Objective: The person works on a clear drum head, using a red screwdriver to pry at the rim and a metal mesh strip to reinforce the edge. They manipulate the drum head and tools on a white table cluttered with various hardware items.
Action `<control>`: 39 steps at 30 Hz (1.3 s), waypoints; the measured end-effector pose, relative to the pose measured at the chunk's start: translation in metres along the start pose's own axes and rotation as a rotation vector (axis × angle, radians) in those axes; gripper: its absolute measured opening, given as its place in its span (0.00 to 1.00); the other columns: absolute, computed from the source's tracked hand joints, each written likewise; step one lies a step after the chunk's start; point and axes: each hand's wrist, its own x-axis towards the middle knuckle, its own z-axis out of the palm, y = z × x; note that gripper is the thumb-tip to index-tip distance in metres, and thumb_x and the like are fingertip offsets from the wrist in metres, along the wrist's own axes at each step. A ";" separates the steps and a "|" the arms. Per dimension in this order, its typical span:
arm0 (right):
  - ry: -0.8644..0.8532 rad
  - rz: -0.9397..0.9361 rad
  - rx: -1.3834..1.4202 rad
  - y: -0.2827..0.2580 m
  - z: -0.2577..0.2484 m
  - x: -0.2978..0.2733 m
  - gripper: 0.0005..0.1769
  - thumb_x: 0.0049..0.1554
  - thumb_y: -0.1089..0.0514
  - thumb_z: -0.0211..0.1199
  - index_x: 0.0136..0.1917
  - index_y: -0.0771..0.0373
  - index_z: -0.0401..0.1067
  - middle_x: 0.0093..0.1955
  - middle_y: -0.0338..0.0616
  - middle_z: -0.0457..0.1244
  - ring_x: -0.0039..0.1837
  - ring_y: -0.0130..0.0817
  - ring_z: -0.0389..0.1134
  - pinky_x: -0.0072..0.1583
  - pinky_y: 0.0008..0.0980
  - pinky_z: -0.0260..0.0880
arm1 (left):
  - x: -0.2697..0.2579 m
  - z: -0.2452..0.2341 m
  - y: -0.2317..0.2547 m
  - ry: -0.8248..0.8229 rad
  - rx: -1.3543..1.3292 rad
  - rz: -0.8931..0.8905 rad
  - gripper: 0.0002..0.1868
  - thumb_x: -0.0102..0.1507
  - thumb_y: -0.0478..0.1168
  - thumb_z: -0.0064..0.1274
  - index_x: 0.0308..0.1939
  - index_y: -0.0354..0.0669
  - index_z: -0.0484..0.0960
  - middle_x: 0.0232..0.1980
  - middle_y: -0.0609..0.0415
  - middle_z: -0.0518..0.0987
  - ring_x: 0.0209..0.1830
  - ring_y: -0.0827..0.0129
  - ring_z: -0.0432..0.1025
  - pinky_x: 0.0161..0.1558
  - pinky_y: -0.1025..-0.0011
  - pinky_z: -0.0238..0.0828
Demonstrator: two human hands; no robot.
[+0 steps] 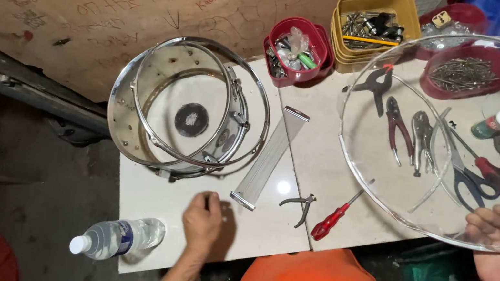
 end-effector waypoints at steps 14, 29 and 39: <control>-0.084 -0.046 0.035 0.006 0.019 -0.024 0.27 0.76 0.28 0.58 0.54 0.53 0.74 0.51 0.47 0.70 0.51 0.38 0.75 0.54 0.35 0.79 | 0.018 0.015 0.049 -0.526 0.176 -0.507 0.17 0.61 0.55 0.53 0.32 0.45 0.78 0.38 0.48 0.85 0.43 0.49 0.76 0.49 0.59 0.69; -0.039 -0.055 0.046 0.013 0.027 -0.030 0.26 0.78 0.34 0.57 0.52 0.57 0.75 0.48 0.49 0.70 0.48 0.41 0.75 0.52 0.33 0.80 | -0.028 0.064 0.002 -0.306 0.154 -0.416 0.33 0.57 0.50 0.62 0.63 0.41 0.75 0.52 0.45 0.79 0.54 0.48 0.75 0.60 0.55 0.69; -0.044 -0.034 0.050 0.010 0.026 -0.032 0.25 0.77 0.35 0.58 0.53 0.58 0.74 0.47 0.51 0.69 0.48 0.42 0.75 0.52 0.36 0.80 | 0.009 0.051 -0.006 -0.486 0.210 -0.104 0.25 0.65 0.50 0.49 0.66 0.54 0.77 0.52 0.38 0.77 0.50 0.39 0.75 0.57 0.49 0.70</control>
